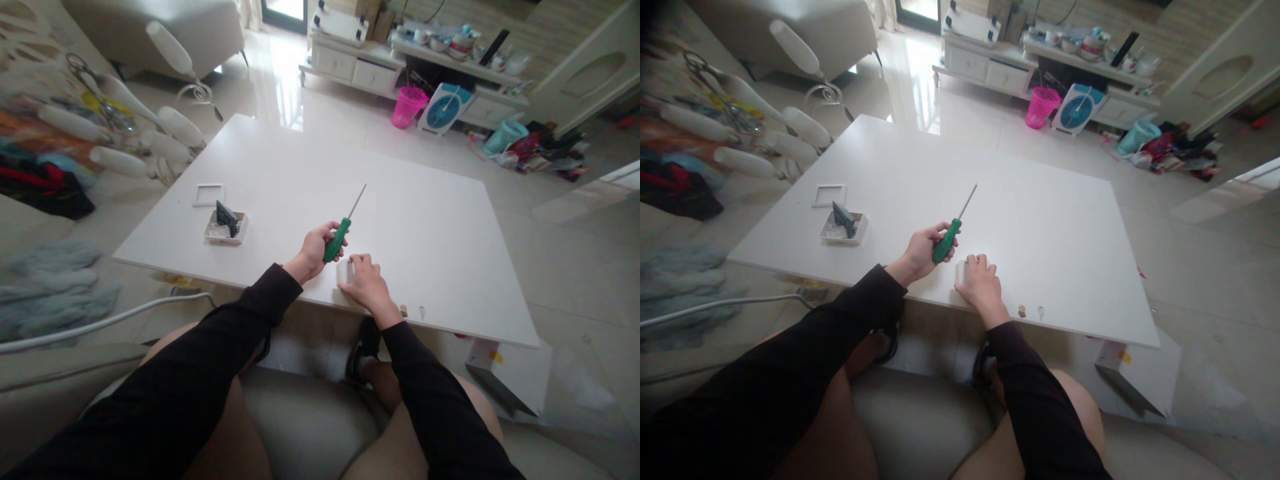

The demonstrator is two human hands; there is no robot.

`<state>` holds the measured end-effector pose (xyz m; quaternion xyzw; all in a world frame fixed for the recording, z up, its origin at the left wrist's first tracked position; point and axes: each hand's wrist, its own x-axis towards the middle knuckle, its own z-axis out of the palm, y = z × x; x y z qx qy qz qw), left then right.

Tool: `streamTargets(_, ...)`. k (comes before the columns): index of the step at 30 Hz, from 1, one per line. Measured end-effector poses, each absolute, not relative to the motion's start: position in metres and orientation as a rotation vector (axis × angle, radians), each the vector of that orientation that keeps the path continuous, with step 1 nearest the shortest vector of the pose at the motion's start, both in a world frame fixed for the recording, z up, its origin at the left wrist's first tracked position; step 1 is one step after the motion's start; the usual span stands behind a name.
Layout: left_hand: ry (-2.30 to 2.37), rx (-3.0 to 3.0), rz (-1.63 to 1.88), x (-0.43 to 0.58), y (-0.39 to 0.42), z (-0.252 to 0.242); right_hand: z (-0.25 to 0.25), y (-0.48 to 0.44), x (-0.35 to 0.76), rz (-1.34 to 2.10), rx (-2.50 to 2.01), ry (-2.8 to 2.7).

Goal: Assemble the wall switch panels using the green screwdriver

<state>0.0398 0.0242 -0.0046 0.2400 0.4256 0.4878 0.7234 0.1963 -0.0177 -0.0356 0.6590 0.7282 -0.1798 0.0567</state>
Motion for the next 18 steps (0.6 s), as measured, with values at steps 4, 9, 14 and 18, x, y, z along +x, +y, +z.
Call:
streamTargets(4,0.947,0.542,1.08,0.04,0.0244,-0.0067,-0.0353,-0.0178,0.1963,-0.548,1.998,2.199)
streamTargets(9,0.959,0.547,1.074,0.0406,0.0241,-0.0076,-0.0352,-0.018,0.1964,-0.552,1.995,2.208)
streamTargets(14,0.976,0.534,1.064,0.0411,0.0239,-0.0073,-0.0344,-0.0181,0.1959,-0.545,1.988,2.198)
streamTargets(18,0.98,0.551,1.059,0.0408,0.0238,-0.0079,-0.034,-0.018,0.1956,-0.542,1.983,2.196)
